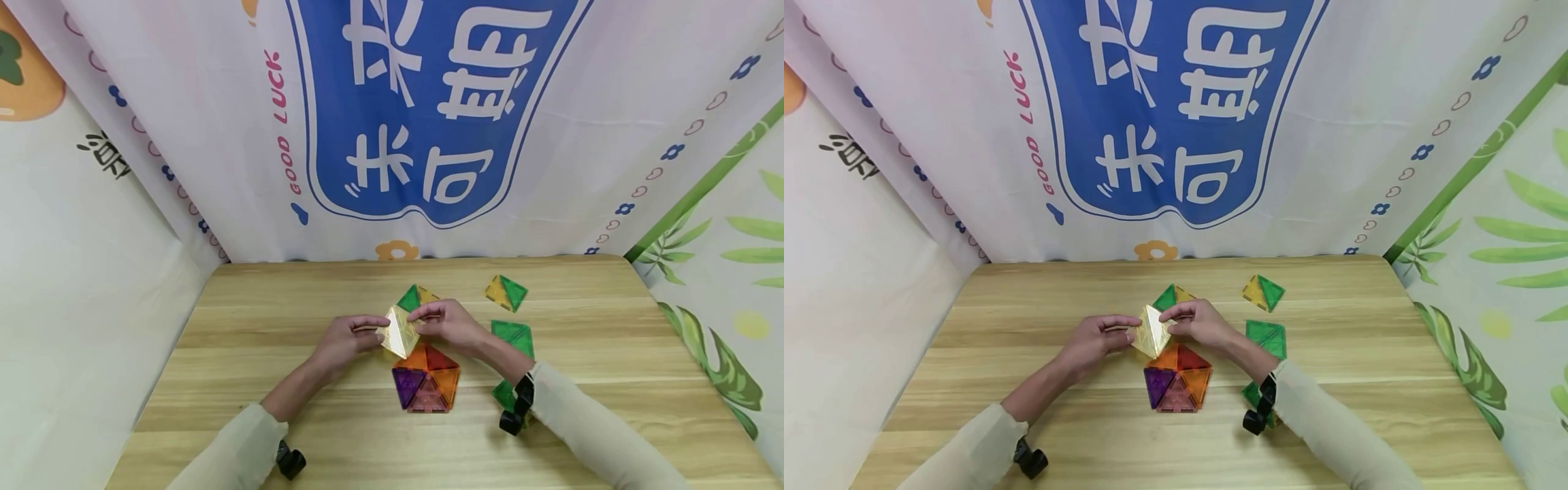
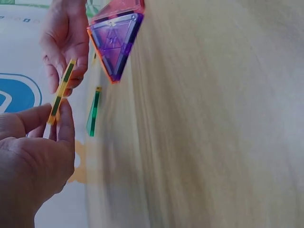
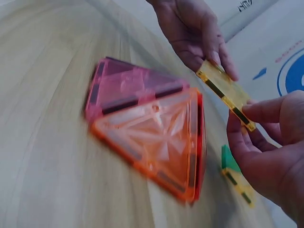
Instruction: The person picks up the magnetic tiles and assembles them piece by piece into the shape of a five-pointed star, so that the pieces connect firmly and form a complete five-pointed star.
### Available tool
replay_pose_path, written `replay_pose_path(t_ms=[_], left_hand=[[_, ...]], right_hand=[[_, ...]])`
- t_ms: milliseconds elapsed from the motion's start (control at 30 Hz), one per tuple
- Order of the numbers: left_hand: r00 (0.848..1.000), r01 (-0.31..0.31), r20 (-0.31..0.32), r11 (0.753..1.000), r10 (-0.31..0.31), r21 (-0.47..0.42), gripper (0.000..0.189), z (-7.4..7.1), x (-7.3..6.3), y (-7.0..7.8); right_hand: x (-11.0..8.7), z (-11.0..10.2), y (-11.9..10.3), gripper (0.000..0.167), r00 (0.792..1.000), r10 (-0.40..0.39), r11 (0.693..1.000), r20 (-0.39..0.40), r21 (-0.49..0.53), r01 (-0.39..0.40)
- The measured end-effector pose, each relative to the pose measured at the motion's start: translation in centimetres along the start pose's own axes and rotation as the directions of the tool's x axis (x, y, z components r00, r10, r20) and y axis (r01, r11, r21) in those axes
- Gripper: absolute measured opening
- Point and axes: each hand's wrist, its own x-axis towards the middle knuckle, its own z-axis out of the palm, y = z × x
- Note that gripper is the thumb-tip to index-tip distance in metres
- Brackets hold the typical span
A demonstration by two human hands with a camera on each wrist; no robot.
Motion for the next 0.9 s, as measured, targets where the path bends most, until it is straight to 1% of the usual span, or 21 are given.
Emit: replay_pose_path(t_ms=[100, 200, 267, 367, 433, 467, 533, 600, 700, 800, 900], left_hand=[[0.998, 0.021, 0.052, 1.000, -0.022, 0.022, 0.034, 0.2, 0.0, -0.2], [0.997, 0.034, 0.073, 0.998, -0.039, 0.056, 0.032, 0.6, 0.1, -0.5], [0.996, 0.036, 0.079, 0.998, -0.040, 0.060, 0.031, 0.8, 0.2, -0.7], [0.997, 0.015, 0.079, 0.997, -0.020, 0.070, 0.030, 1.2, 0.3, -1.0], [0.997, -0.002, 0.072, 0.996, -0.004, 0.084, 0.030, 1.4, 0.4, -1.2], [0.998, -0.013, 0.066, 0.995, 0.007, 0.096, 0.029, 1.5, 0.5, -1.3], [0.998, -0.033, 0.052, 0.992, 0.027, 0.123, 0.028, 1.6, 0.6, -1.5], [0.998, -0.047, 0.040, 0.989, 0.042, 0.140, 0.028, 1.7, 0.7, -1.7], [0.998, -0.063, 0.028, 0.986, 0.060, 0.152, 0.028, 1.8, 0.7, -1.9], [0.997, -0.072, 0.014, 0.983, 0.071, 0.171, 0.027, 2.0, 0.6, -1.8], [0.995, -0.101, 0.010, 0.966, 0.101, 0.239, 0.024, 2.1, 0.5, -1.9]], right_hand=[[-0.3, -0.5, 0.5, 0.023, 0.999, 0.015, 0.999, 0.029, 0.048, -0.017], [-0.4, -0.8, 0.9, 0.023, 0.998, 0.029, 0.995, 0.052, 0.095, -0.034], [-0.4, -0.9, 1.2, 0.024, 0.997, 0.037, 0.991, 0.067, 0.129, -0.045], [-0.4, -0.9, 1.5, 0.023, 0.996, 0.046, 0.985, 0.081, 0.165, -0.059], [-0.3, -0.9, 1.7, 0.023, 0.995, 0.049, 0.985, 0.084, 0.163, -0.062], [-0.3, -0.8, 1.7, 0.023, 0.995, 0.048, 0.986, 0.084, 0.153, -0.060], [-0.2, -0.8, 1.8, 0.023, 0.996, 0.033, 0.994, 0.085, 0.103, -0.042], [-0.2, -0.7, 1.7, 0.024, 0.996, 0.013, 1.000, 0.085, 0.021, -0.015], [-0.3, -0.6, 1.5, 0.024, 0.996, -0.011, 0.996, 0.089, -0.089, 0.018], [-0.3, -0.5, 1.5, 0.024, 0.995, -0.020, 0.989, 0.094, -0.142, 0.034], [-0.4, -0.4, 1.6, 0.023, 0.995, -0.029, 0.983, 0.097, -0.180, 0.047]])
